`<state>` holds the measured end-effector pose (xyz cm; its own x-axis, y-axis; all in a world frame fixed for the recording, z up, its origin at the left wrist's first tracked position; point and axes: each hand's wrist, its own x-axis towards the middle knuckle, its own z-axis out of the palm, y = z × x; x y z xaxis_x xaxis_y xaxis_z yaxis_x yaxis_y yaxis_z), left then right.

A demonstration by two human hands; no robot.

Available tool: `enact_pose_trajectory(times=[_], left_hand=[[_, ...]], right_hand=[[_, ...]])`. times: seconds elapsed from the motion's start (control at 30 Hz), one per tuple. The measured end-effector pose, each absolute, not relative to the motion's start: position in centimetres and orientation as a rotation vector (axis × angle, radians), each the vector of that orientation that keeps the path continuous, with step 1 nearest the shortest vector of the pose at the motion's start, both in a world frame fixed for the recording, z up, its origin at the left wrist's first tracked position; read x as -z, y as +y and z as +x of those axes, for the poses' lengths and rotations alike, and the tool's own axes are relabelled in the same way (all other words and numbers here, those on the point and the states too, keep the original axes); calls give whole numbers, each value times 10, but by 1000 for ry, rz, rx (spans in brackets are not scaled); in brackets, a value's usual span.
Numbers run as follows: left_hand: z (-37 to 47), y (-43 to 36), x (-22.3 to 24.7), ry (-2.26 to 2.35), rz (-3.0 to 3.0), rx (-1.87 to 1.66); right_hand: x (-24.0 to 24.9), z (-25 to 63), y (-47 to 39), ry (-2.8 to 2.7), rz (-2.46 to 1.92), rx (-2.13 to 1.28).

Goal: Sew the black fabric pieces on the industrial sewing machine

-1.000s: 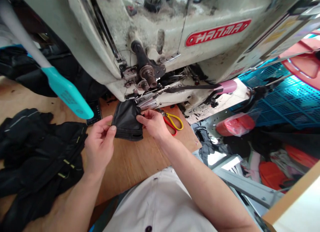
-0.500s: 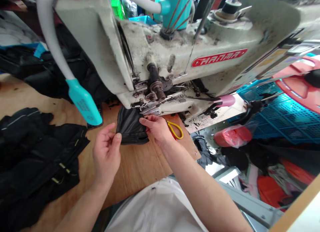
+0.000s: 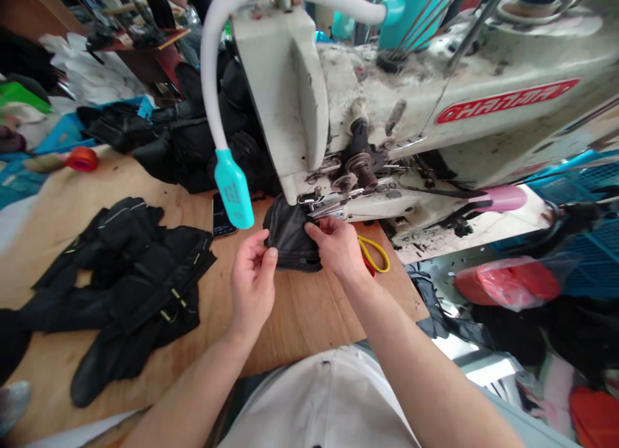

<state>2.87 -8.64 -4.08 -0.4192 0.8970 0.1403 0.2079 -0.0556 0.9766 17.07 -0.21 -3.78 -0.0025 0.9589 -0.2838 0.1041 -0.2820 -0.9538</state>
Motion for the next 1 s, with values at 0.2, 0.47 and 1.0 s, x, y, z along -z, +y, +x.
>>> enact_pose_trajectory(times=[0.2,0.47,1.0], left_hand=[[29,-87,41,1646,1190,-1516],[28,-86,43,1651,1146,-1531],[37,-80,36,1646,1000,-1639]], right_hand=[[43,170,-4,-994,-1400,-1502],[45,169,-8,-773,-1297,-1683],[42,169,-5,-750,-1239,-1722]])
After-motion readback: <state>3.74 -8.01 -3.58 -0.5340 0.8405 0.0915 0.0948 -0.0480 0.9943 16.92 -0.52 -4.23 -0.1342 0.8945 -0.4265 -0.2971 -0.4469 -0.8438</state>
